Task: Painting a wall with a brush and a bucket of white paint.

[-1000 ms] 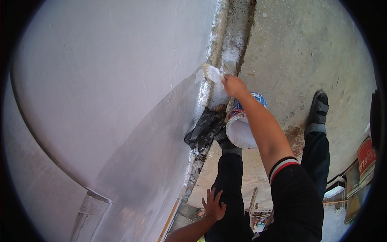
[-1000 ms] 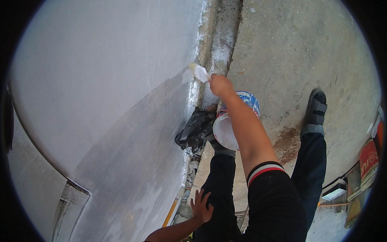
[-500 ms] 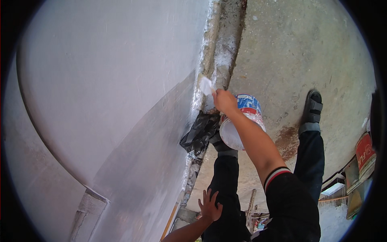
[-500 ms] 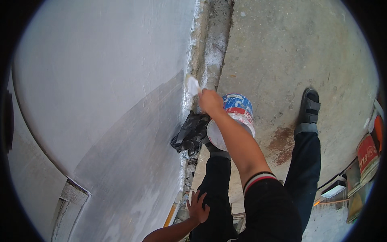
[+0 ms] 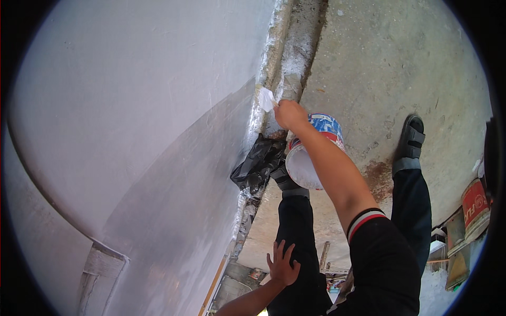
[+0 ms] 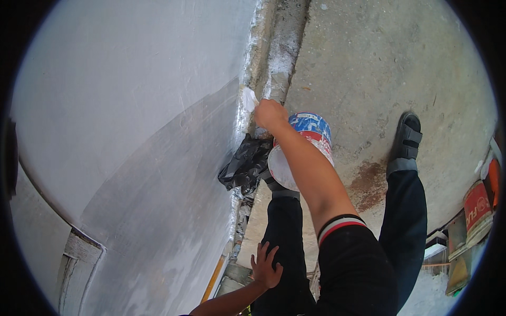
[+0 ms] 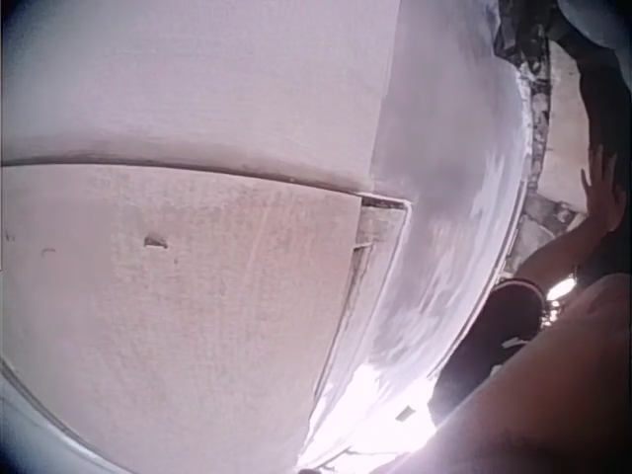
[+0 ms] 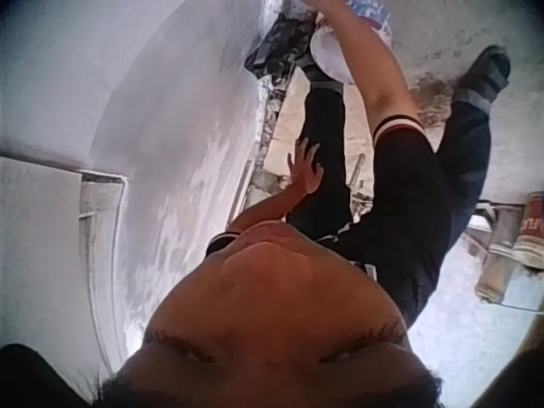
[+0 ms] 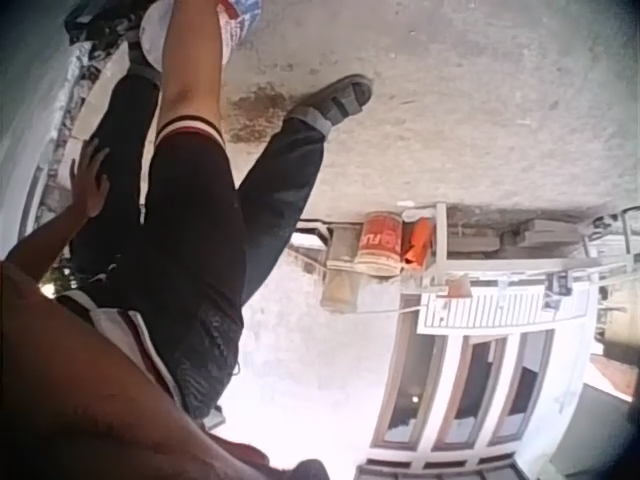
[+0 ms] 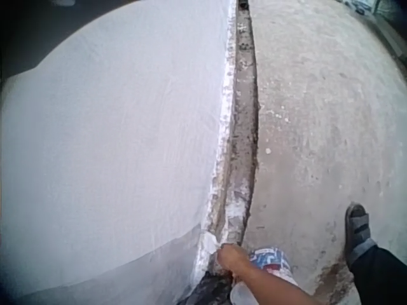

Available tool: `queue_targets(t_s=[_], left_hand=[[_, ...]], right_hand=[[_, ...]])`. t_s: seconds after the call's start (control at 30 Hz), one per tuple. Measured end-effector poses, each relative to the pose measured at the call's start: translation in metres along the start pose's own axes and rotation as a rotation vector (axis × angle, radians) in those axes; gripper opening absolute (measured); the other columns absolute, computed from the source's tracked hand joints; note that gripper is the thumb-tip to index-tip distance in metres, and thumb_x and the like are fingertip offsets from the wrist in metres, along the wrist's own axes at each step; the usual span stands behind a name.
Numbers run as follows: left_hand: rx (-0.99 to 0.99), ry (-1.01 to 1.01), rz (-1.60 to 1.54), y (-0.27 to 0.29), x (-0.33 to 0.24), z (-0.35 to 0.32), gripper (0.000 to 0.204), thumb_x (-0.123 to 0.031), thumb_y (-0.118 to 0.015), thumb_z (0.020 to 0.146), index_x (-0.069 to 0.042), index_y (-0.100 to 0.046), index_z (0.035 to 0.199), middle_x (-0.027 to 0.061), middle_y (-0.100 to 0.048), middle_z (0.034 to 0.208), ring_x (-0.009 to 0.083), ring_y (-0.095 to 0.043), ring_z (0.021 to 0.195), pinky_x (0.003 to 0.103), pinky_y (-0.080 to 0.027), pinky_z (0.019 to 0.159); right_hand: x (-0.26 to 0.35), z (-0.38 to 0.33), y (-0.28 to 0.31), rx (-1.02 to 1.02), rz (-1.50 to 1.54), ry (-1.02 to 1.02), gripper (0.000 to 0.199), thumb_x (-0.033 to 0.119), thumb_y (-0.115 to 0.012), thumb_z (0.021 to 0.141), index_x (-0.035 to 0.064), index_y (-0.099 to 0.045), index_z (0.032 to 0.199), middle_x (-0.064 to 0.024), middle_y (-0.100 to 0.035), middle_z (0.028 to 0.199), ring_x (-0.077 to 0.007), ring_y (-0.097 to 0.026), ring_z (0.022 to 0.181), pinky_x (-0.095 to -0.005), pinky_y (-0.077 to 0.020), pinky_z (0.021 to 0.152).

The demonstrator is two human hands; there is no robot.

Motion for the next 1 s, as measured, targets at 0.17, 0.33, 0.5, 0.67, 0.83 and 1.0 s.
queue_targets(t_s=[0.17, 0.33, 0.5, 0.67, 0.83, 1.0], left_hand=[[-0.004, -0.021, 0.015, -0.008, -0.011, 0.005, 0.061, -0.025, -0.052, 0.076, -0.022, -0.037, 0.135, 0.01, -0.02, 0.146, 0.034, -0.011, 0.138, 0.064, -0.014, 0.103], [-0.023, -0.005, 0.032, 0.001, -0.002, 0.0, 0.06, -0.025, -0.052, 0.076, -0.021, -0.037, 0.134, 0.0104, -0.021, 0.146, 0.0343, -0.011, 0.138, 0.064, -0.014, 0.102], [-0.056, -0.061, 0.018, -0.004, -0.019, 0.002, 0.059, -0.024, -0.053, 0.076, -0.021, -0.039, 0.133, 0.0101, -0.022, 0.145, 0.0344, -0.012, 0.138, 0.065, -0.014, 0.102], [-0.102, -0.083, 0.016, -0.004, -0.016, -0.002, 0.058, -0.026, -0.052, 0.077, -0.019, -0.038, 0.133, 0.0109, -0.022, 0.145, 0.0346, -0.013, 0.137, 0.066, -0.015, 0.101], [-0.103, -0.09, 0.023, -0.015, -0.014, -0.005, 0.054, -0.025, -0.052, 0.079, -0.019, -0.041, 0.132, 0.0104, -0.024, 0.144, 0.0343, -0.013, 0.137, 0.065, -0.014, 0.102], [-0.172, -0.129, 0.015, -0.03, -0.011, -0.005, 0.052, -0.028, -0.049, 0.079, -0.018, -0.043, 0.13, 0.0104, -0.027, 0.144, 0.0337, -0.016, 0.136, 0.066, -0.015, 0.1]], right_hand=[[0.005, 0.003, -0.011, -0.015, 0.049, 0.119, 0.033, 0.027, -0.05, 0.086, 0.0, -0.064, 0.098, -0.022, -0.063, 0.095, -0.0407, -0.06, 0.09, -0.0442, -0.0473, 0.082], [0.03, -0.051, 0.022, 0.062, 0.161, 0.226, 0.031, 0.028, -0.05, 0.086, 0.0028, -0.065, 0.096, -0.0206, -0.064, 0.093, -0.0395, -0.06, 0.088, -0.0455, -0.0473, 0.081], [0.009, -0.022, 0.031, -0.057, -0.013, 0.154, 0.031, 0.029, -0.05, 0.086, 0.0038, -0.065, 0.096, -0.0211, -0.064, 0.089, -0.0395, -0.06, 0.086, -0.0458, -0.0471, 0.08], [0.058, -0.055, 0.04, -0.068, -0.024, 0.278, 0.03, 0.029, -0.051, 0.085, 0.0034, -0.066, 0.092, -0.0227, -0.064, 0.086, -0.0401, -0.06, 0.084, -0.0455, -0.0476, 0.078], [0.103, -0.15, 0.084, -0.004, 0.209, 0.449, 0.027, 0.026, -0.053, 0.086, 0.0013, -0.064, 0.086, -0.0241, -0.06, 0.07, -0.0432, -0.058, 0.07, -0.0485, -0.0458, 0.066], [0.131, -0.219, 0.118, 0.011, 0.264, 0.582, 0.025, 0.024, -0.056, 0.088, -0.0003, -0.062, 0.089, -0.0176, -0.056, 0.063, -0.0288, -0.053, 0.054, -0.0346, -0.0419, 0.053]])
Point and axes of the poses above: each hand's wrist, its own z-axis towards the middle knuckle, its own y-axis out of the back of the hand, x = y × z, the point moved 5 cm from there along z, towards the middle knuckle
